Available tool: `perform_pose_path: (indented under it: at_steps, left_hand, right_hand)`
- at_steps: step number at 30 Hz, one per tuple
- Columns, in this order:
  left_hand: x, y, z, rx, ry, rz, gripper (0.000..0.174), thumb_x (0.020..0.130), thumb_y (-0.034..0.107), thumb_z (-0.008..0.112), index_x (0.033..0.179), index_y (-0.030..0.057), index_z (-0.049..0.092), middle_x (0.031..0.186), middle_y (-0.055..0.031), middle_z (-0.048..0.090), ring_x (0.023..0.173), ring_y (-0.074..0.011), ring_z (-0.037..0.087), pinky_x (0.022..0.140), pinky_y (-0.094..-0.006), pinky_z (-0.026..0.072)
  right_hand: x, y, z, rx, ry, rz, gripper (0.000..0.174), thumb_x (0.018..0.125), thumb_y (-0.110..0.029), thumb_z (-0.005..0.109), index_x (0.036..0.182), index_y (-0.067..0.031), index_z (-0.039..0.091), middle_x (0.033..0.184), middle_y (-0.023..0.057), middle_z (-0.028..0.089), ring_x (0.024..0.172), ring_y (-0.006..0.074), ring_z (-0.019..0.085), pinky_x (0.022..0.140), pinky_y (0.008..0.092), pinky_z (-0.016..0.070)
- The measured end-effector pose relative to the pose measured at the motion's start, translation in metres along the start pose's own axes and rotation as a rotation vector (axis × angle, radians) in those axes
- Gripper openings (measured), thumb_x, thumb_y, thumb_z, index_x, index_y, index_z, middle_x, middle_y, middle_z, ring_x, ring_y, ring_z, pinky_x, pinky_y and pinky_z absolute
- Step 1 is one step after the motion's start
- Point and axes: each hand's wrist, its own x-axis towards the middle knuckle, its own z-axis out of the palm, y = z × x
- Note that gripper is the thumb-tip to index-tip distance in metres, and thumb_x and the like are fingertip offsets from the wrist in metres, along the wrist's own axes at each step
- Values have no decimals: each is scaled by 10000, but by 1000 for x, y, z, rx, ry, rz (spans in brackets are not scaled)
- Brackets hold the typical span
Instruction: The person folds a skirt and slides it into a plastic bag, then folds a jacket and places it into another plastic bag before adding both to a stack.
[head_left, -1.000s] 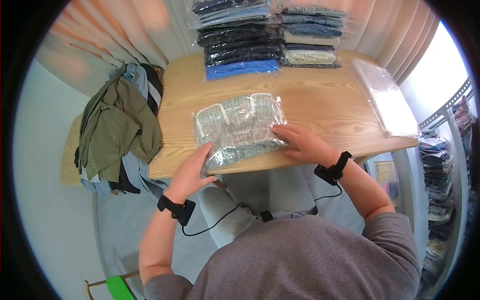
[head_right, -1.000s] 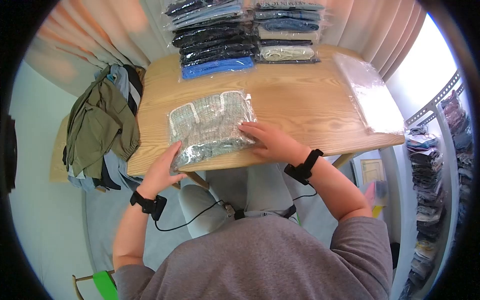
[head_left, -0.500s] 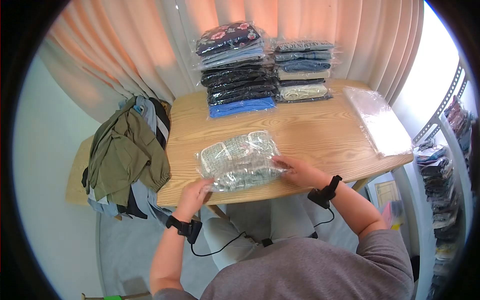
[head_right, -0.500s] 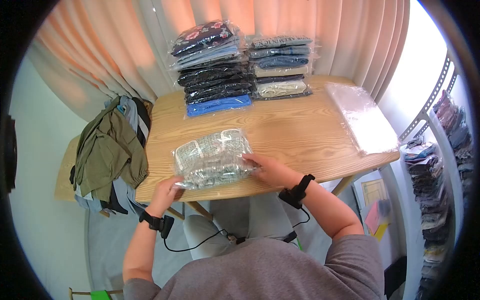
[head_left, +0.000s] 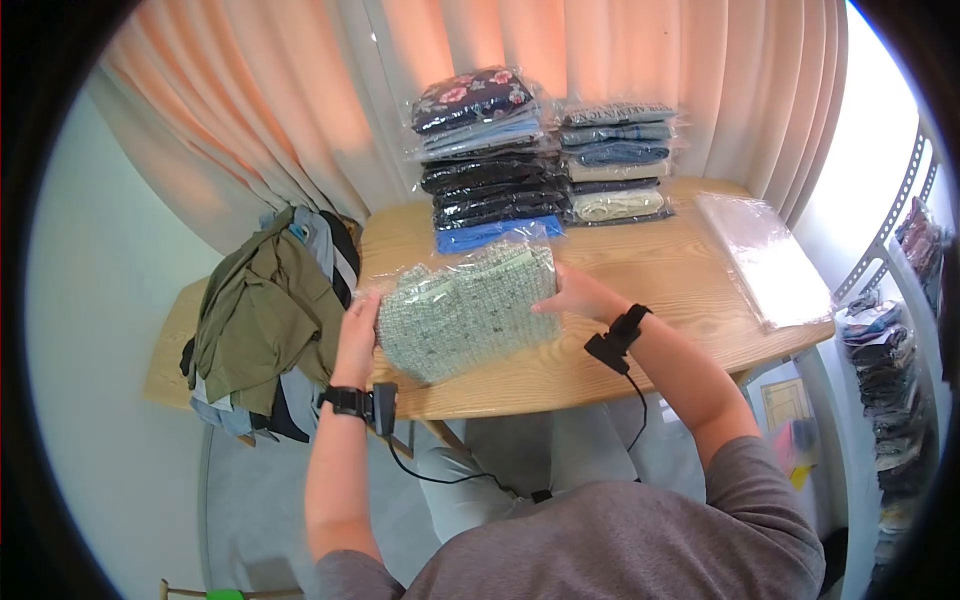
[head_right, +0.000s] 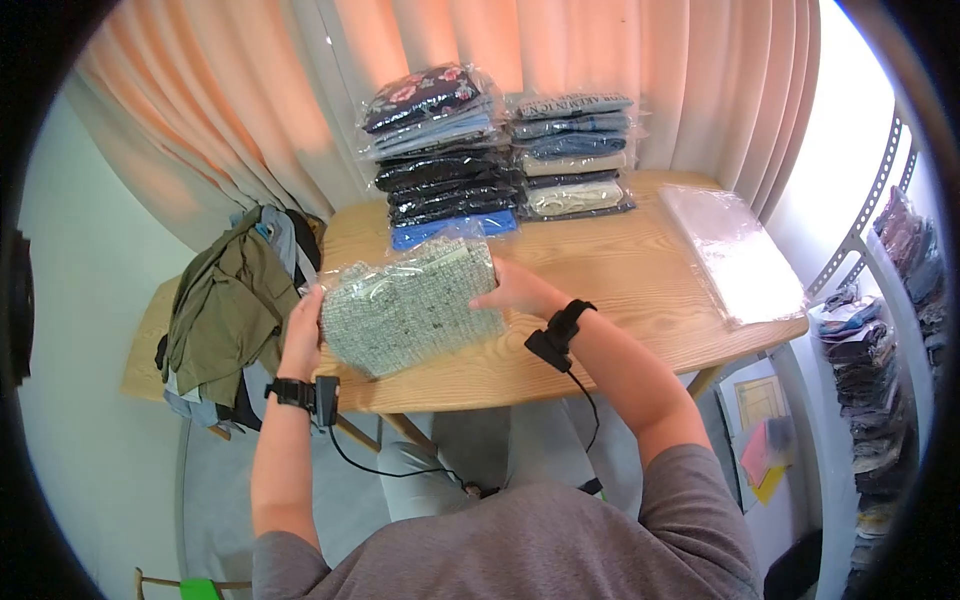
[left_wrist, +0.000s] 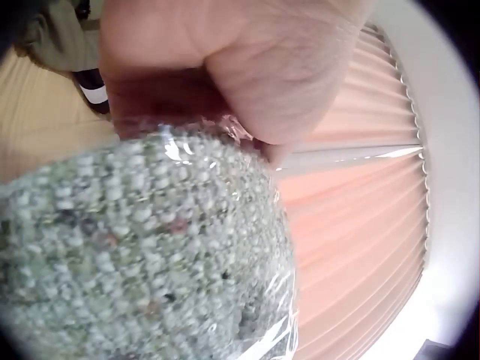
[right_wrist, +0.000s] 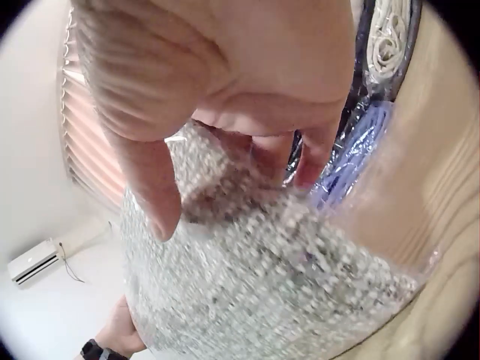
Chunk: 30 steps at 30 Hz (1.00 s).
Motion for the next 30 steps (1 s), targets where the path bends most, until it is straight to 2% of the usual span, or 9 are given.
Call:
perform_pose_path:
  at_steps: [2,4,8,16,19,21,25,28,30]
  left_hand:
    - [-21,2,7,-48,-71,11,336,917,243,591,1135,-12,573,1037,-62,631,920,-124,582,827,-268,456]
    - [-37,-2,8,219,-223,9,385,863,167,653,1181,-25,553,1101,-74,622,989,-145,574,881,-283,439]
    - [-39,-13,0,346,-212,-54,408,817,103,685,1179,-28,552,1100,-74,624,993,-156,574,884,-287,438]
    - [-61,14,35,97,-269,-120,371,820,107,682,1144,-33,568,1057,-72,637,910,-138,599,839,-293,469]
    - [-58,-33,34,155,-285,-277,342,828,150,691,1103,-17,575,1012,-65,641,854,-122,598,769,-270,484]
    - [-59,-47,34,406,-260,-536,297,831,239,703,988,16,585,864,-37,620,650,-97,575,612,-241,482]
    - [-47,-35,24,561,-213,-571,350,833,286,697,968,-26,614,826,-76,624,613,-93,576,511,-232,459]
    - [-29,-32,4,473,-18,-424,312,859,282,659,955,-11,613,815,-90,628,628,-137,585,570,-243,479]
    - [-4,-60,-16,732,-2,136,255,850,175,652,1021,-8,605,859,-93,628,705,-189,599,656,-261,497]
  right_hand:
    - [0,10,3,-59,69,189,512,787,-50,694,1253,-3,488,1197,83,585,1111,166,524,1001,315,378]
    - [-1,13,7,12,90,178,488,796,-54,689,1241,3,496,1181,77,594,1090,162,537,987,311,391]
    - [-5,13,13,-9,169,225,411,825,-70,668,1201,21,528,1139,77,616,1034,146,566,930,300,433]
    - [-55,-34,11,113,277,329,363,854,-119,651,1163,43,549,1045,67,633,915,145,596,851,300,467]
    - [-75,-2,5,202,240,489,339,868,-167,642,1132,35,573,992,67,643,888,135,604,807,277,486]
    - [-82,10,9,-113,242,723,389,860,-280,664,1059,49,605,930,85,648,840,151,617,760,277,499]
    - [-77,-12,-12,-217,144,906,412,849,-338,670,1007,41,628,885,109,648,730,160,621,663,274,516]
    - [-68,2,-44,-296,213,882,372,861,-309,653,997,37,632,872,124,650,662,167,621,598,284,521]
    - [-62,8,-56,-424,278,543,288,852,-210,630,1031,15,634,867,132,659,749,174,642,675,291,525]
